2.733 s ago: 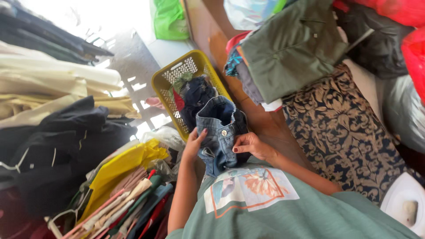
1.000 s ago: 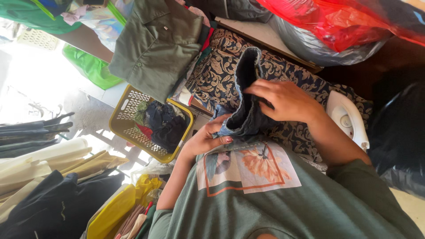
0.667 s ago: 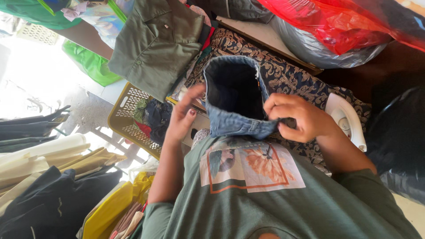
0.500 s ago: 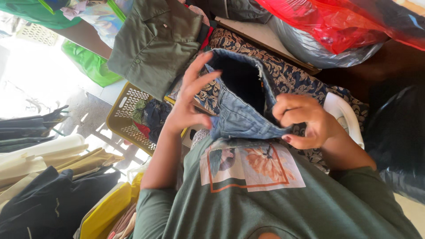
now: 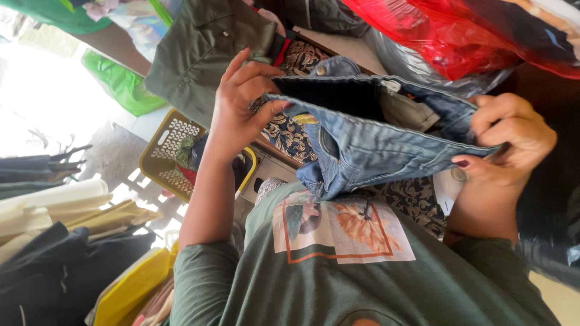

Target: The person irons a green shirt and a pair of denim shorts on a patterned ironing board. They fold the shirt, smooth it out, and press it with an iron, then repeat the process for the shorts, folding and ironing them before placing them on a stack.

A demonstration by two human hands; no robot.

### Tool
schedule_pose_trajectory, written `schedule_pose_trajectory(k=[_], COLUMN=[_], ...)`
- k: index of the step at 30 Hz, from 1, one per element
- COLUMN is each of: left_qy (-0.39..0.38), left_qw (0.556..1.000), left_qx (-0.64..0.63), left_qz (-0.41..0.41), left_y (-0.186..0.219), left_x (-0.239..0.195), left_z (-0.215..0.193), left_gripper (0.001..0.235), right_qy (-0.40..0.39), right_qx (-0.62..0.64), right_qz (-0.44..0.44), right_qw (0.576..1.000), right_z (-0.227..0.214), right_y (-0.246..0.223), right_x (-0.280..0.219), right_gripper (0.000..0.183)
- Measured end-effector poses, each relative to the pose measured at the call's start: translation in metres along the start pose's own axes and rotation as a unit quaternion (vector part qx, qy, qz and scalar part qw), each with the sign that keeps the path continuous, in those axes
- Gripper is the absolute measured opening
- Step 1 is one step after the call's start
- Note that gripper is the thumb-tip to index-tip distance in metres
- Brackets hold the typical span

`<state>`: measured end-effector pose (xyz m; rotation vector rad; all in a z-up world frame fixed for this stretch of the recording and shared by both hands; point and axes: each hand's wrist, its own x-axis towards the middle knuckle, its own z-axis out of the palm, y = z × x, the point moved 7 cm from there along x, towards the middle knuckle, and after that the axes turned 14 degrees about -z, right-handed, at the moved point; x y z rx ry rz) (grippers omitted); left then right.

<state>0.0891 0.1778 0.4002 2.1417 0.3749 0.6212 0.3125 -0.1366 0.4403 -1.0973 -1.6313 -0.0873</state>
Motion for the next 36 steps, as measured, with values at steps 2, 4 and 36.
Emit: schedule_pose_trajectory(k=[2,4,36], left_qy=[0.016,0.036,-0.092], left_qw=[0.997,0.990,0.923], left_qx=[-0.061,-0.134,-0.335], left_qz=[-0.041,-0.033,-0.167], left_y=[0.016,0.027,-0.067], left_x=[-0.020,-0.036,0.010], left_z=[-0.015,-0.021,0.081], left_gripper=[0.026,0.024,0.012], right_qy=[0.009,0.033,0.272], right_qx=[-0.009,0.019,0.067], right_qz=[-0.008,-0.005,0.231], right_qw=[1.000,0.999,0.932], right_z=[-0.010,-0.010,-0.012], right_y=[0.011,0.021,0.152], right_x=[-0.010,-0.020,-0.128], right_gripper=[0.034,0.034,0.045])
